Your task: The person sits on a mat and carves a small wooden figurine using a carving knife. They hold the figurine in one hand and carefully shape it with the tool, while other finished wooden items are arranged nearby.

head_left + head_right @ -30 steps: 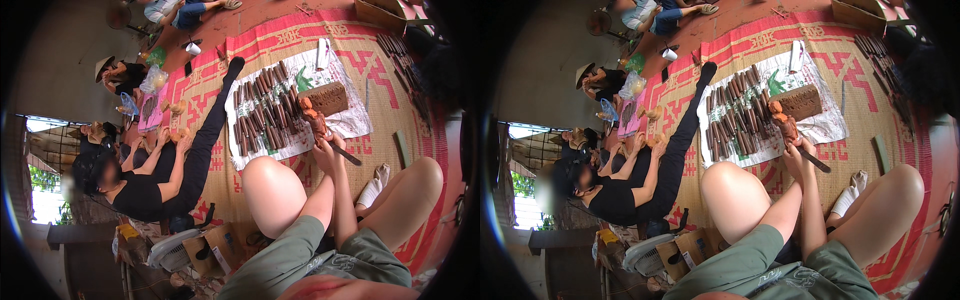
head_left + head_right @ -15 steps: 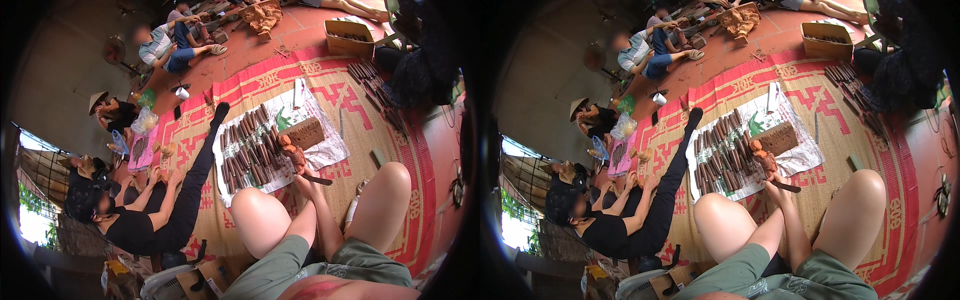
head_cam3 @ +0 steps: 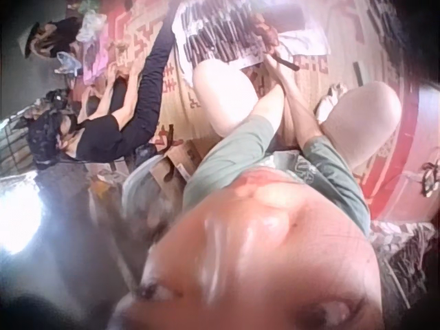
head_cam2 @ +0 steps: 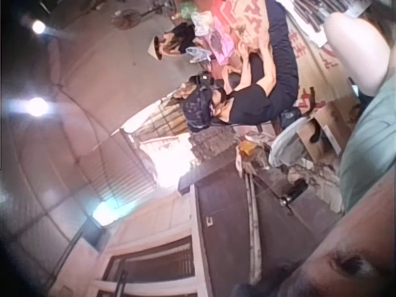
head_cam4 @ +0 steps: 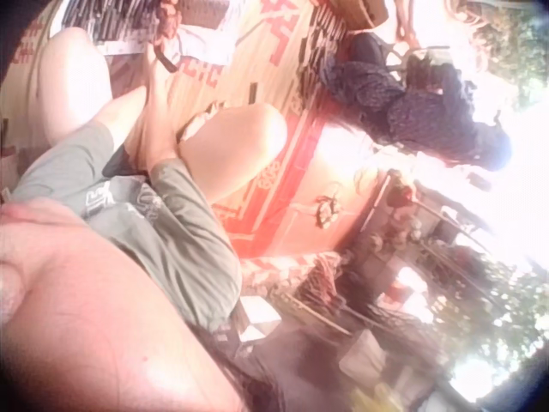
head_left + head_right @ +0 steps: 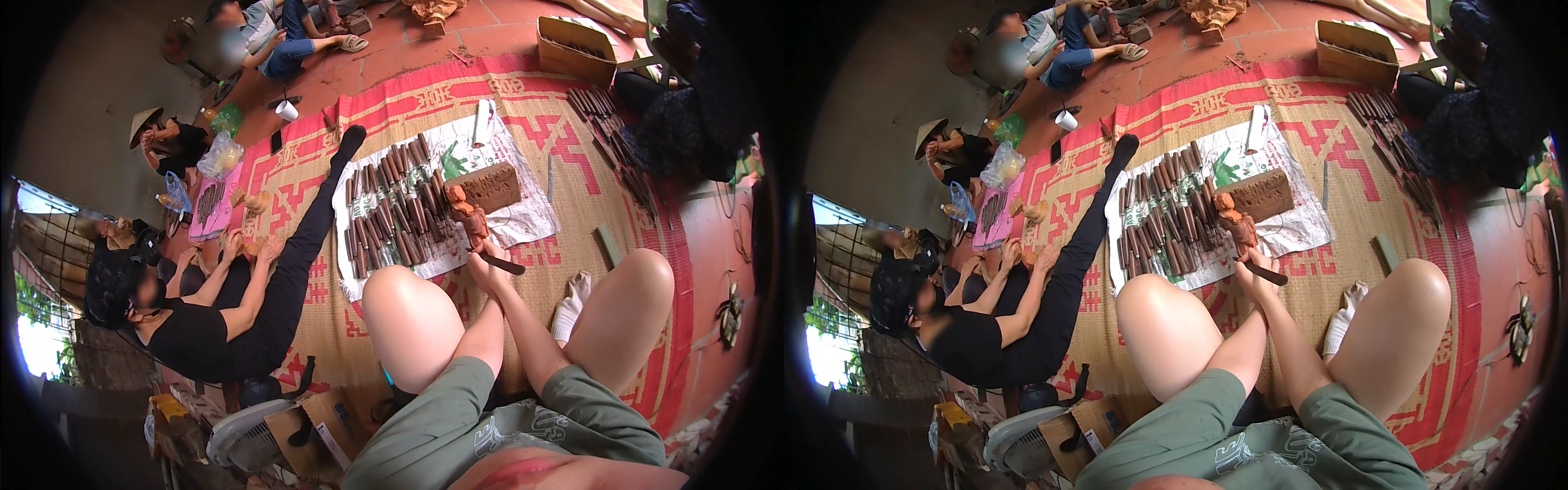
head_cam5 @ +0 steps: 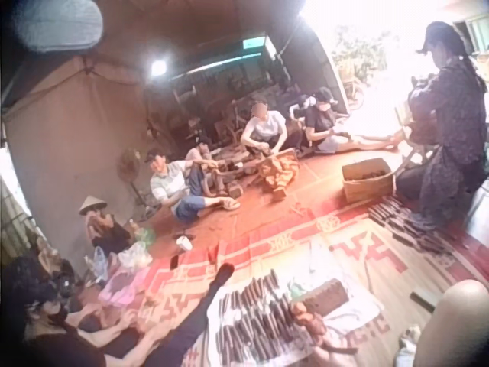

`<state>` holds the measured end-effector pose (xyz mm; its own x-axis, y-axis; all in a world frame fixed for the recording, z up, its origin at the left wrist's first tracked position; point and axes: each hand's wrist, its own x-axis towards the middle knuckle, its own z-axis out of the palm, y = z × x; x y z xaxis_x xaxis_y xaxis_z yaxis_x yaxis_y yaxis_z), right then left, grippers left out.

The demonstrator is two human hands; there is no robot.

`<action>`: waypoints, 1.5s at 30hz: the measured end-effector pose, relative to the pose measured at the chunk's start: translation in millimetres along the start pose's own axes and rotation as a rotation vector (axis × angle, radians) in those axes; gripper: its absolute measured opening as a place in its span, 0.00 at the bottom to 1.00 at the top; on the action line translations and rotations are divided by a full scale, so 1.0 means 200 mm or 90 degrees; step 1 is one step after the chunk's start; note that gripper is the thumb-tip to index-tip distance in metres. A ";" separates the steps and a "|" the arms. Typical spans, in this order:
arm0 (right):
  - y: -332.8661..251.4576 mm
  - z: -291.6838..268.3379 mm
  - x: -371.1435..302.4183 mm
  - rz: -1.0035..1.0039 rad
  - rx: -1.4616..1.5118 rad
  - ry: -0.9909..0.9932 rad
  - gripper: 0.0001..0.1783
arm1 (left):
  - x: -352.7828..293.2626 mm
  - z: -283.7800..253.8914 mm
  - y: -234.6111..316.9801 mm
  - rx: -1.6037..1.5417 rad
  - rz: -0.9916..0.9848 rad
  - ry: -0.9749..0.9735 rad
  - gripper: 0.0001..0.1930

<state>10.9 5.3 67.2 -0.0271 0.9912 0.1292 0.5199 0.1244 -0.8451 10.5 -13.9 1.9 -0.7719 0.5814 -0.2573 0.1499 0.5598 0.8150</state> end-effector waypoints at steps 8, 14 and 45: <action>0.01 0.08 -0.04 0.090 0.126 -0.035 0.10 | 0.02 -0.07 -0.02 0.006 -0.006 0.014 0.39; 0.06 -0.01 0.01 0.090 0.177 0.100 0.13 | 0.09 0.01 0.05 -0.065 0.018 -0.027 0.39; 0.26 0.02 0.10 0.004 0.229 -0.007 0.09 | 0.18 0.17 -0.21 -0.108 0.031 0.015 0.29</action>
<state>34.3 31.9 23.3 -0.0349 0.9922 0.1200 0.1858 0.1244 -0.9747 -1.7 3.7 -58.4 -0.7808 0.5900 -0.2055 0.0817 0.4225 0.9027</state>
